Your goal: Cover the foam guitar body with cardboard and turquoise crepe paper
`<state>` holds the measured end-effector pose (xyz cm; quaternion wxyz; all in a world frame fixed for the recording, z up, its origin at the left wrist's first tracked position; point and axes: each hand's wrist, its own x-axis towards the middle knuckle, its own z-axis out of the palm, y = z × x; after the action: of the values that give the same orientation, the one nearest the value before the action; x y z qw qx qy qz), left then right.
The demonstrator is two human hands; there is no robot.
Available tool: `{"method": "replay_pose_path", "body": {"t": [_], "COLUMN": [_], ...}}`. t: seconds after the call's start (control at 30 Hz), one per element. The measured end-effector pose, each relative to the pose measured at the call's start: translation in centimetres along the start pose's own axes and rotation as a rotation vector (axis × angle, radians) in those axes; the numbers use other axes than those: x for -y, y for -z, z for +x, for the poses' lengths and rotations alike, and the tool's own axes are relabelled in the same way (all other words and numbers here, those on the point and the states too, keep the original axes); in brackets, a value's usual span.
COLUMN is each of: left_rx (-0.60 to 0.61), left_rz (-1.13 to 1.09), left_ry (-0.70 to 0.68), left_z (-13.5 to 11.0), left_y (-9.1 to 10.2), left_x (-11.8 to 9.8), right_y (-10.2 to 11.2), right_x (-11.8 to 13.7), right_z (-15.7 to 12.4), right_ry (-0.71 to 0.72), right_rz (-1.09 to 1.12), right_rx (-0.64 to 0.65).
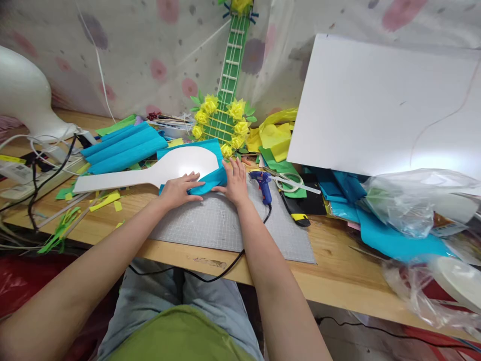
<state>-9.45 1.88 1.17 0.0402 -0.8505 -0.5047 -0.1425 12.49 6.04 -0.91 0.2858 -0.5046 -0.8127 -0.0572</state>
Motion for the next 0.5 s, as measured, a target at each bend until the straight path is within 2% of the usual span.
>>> {"method": "replay_pose_path", "body": {"t": [0.23,0.5], "left_rx": [0.026,0.014], "left_rz": [-0.024,-0.032], "left_ry": [0.044,0.031], "left_z": [0.06,0.05], "left_y": [0.19,-0.09], "left_x": [-0.24,-0.16], "right_y": [-0.03,-0.21], "right_x": [-0.27,-0.52], "right_z": [0.17,0.13], "right_ry": [-0.02,-0.036], "right_rz": [0.037,0.067], "right_rx": [-0.017,0.01]}}
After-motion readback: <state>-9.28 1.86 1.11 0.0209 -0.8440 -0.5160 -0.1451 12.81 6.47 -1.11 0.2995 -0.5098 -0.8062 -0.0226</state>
